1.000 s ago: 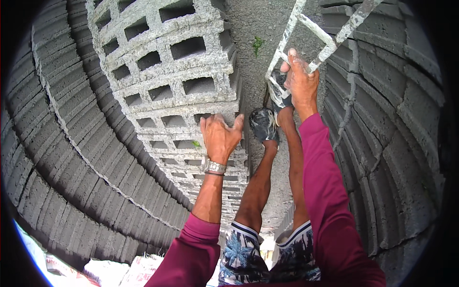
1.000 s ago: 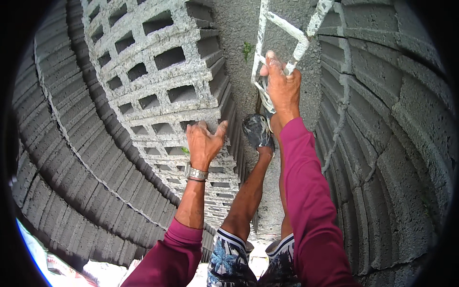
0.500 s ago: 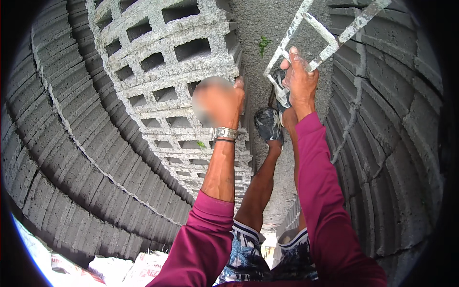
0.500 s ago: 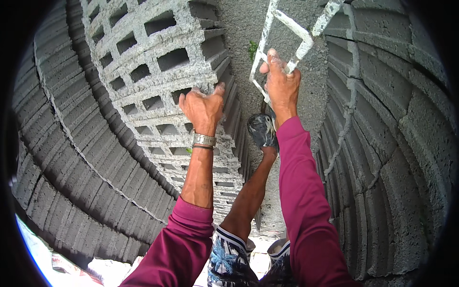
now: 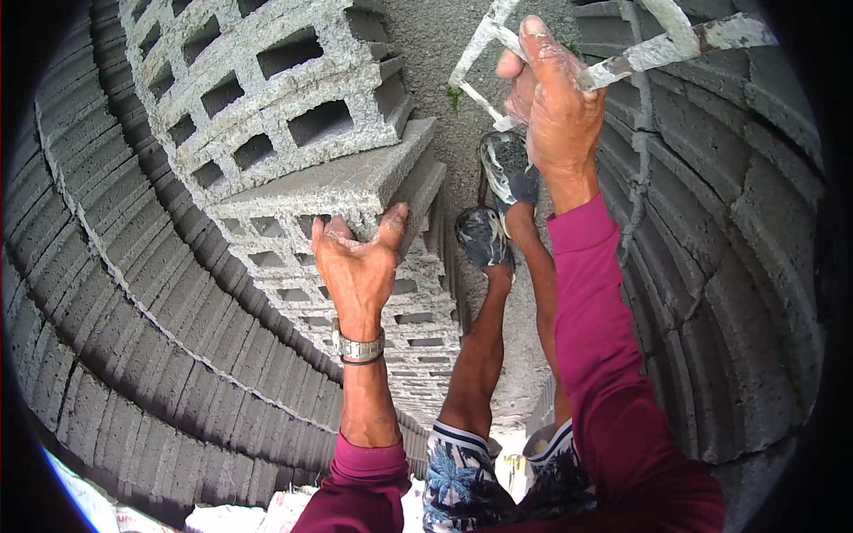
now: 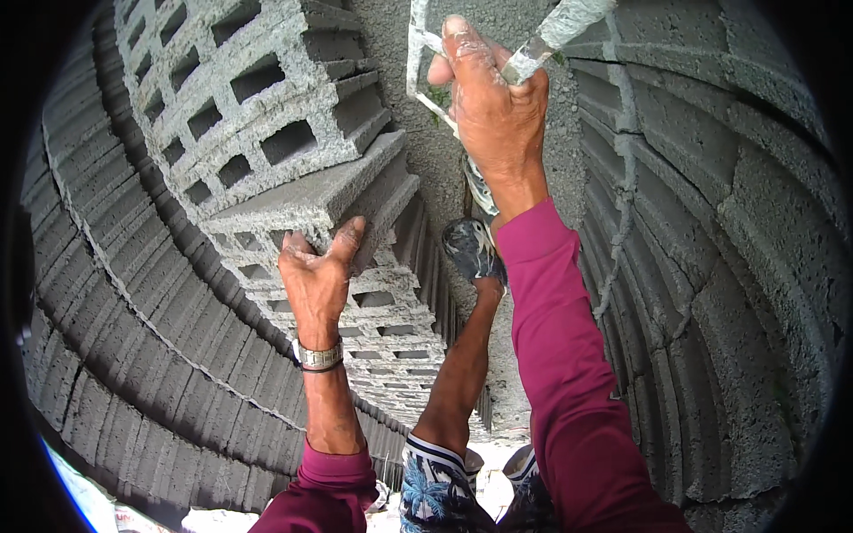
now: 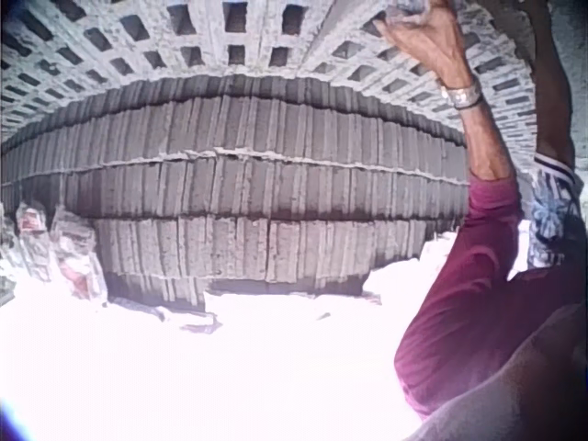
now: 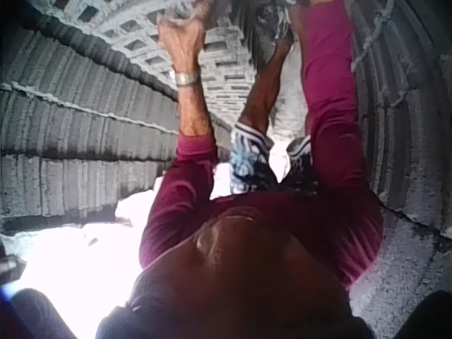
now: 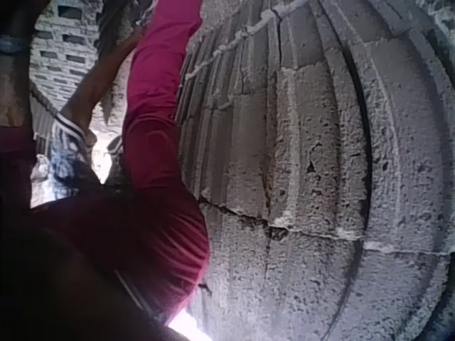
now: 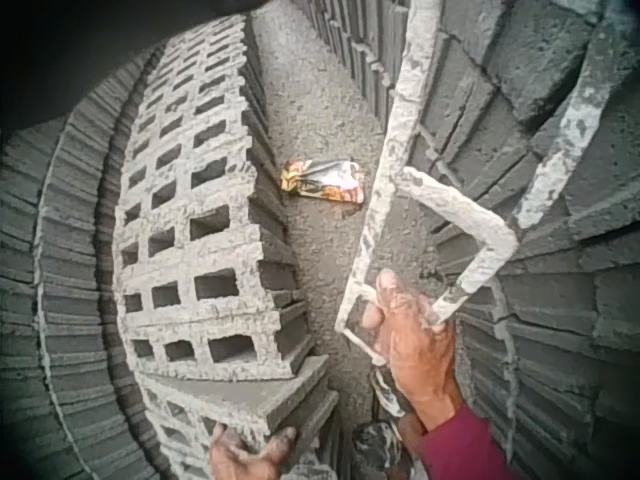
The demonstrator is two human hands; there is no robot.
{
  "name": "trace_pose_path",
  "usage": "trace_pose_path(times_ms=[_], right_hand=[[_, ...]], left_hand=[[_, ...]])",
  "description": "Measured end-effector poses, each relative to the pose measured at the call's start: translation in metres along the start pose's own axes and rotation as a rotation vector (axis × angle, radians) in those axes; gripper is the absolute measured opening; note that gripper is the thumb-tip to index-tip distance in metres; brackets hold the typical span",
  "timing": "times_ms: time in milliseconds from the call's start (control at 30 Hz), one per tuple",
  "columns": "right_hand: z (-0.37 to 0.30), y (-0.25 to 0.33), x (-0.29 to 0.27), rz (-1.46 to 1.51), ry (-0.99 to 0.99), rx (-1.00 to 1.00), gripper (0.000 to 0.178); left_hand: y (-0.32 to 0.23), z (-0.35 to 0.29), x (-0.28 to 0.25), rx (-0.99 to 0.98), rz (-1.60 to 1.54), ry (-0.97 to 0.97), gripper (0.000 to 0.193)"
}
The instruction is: The person uses block tongs to lift concrete blocks from a pile and carries them to a different stack. They place the blocks one at a time on top of an existing row.
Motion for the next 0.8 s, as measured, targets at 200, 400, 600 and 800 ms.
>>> trace_pose_path(times_ms=[200, 400, 600, 800], right_hand=[[0.022, -0.085, -0.005, -0.266, -0.034, 0.219, 0.046], [0.018, -0.024, 0.019, -0.185, 0.103, 0.084, 0.042], [0.000, -0.137, -0.015, -0.630, 0.091, 0.264, 0.046], [0.005, -0.072, -0.013, -0.370, 0.070, 0.208, 0.049]], left_hand=[[-0.013, 0.002, 0.014, 0.196, 0.140, -0.074, 0.066], [0.002, 0.002, -0.002, 0.163, 0.110, -0.124, 0.064], [-0.008, 0.003, 0.017, 0.179, 0.051, -0.074, 0.063], [0.001, 0.002, 0.007, 0.161, 0.101, -0.145, 0.063]])
Point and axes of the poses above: each hand's wrist, its own z-axis towards the middle knuckle, its own x-axis out of the palm, y = z × x, the point moved 6 cm from there along z, towards the middle knuckle, and after that the axes turned 1 degree about y, right-handed, at the moved point
